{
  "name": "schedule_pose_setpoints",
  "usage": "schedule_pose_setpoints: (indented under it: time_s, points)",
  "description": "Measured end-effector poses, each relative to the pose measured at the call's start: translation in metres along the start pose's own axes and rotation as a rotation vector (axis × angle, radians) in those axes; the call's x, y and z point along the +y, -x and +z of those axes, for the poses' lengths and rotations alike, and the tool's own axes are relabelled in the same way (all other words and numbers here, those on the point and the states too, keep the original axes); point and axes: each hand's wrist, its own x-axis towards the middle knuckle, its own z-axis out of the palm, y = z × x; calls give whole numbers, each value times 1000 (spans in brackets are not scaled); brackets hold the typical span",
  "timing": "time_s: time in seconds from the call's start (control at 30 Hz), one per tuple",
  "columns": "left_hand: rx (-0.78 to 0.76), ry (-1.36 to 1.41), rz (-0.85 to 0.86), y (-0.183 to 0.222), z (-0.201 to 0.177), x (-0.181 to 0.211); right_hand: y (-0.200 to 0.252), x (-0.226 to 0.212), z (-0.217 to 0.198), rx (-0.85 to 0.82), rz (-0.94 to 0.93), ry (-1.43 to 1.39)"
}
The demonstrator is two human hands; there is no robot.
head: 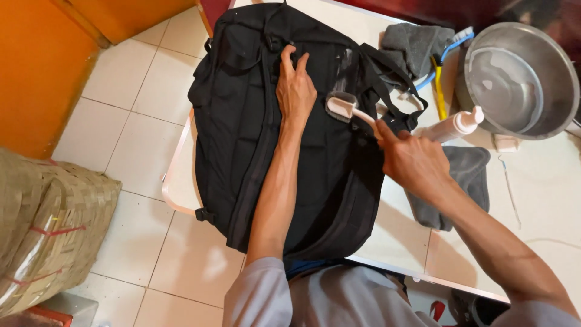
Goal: Brushing and cleaning the back panel of a black backpack with a brush and cleaning solution.
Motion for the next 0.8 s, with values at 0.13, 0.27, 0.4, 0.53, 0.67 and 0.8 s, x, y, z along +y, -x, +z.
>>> schedule_pose_setpoints:
  time_s: [0.13, 0.27, 0.4, 0.53, 0.67, 0.8]
  points:
    - [15, -5, 72, 1, 3, 0, -67, 21, 41, 232, 64, -89]
    - [-33, -22, 20, 3, -6, 0, -91, 9, 41, 305, 80, -71]
    - [-25, -27, 9, 2, 1, -3, -16, -5, 29, 261, -28, 103]
    - [-28, -61, 24, 3, 0, -4, -12, 2, 20, 1, 62, -101]
    - [-18, -49, 76, 0, 3, 0, -92, 24, 42, 254, 111, -156]
    - [-47, -43, 39, 2, -1, -2, -105, 12, 47, 354, 56, 60]
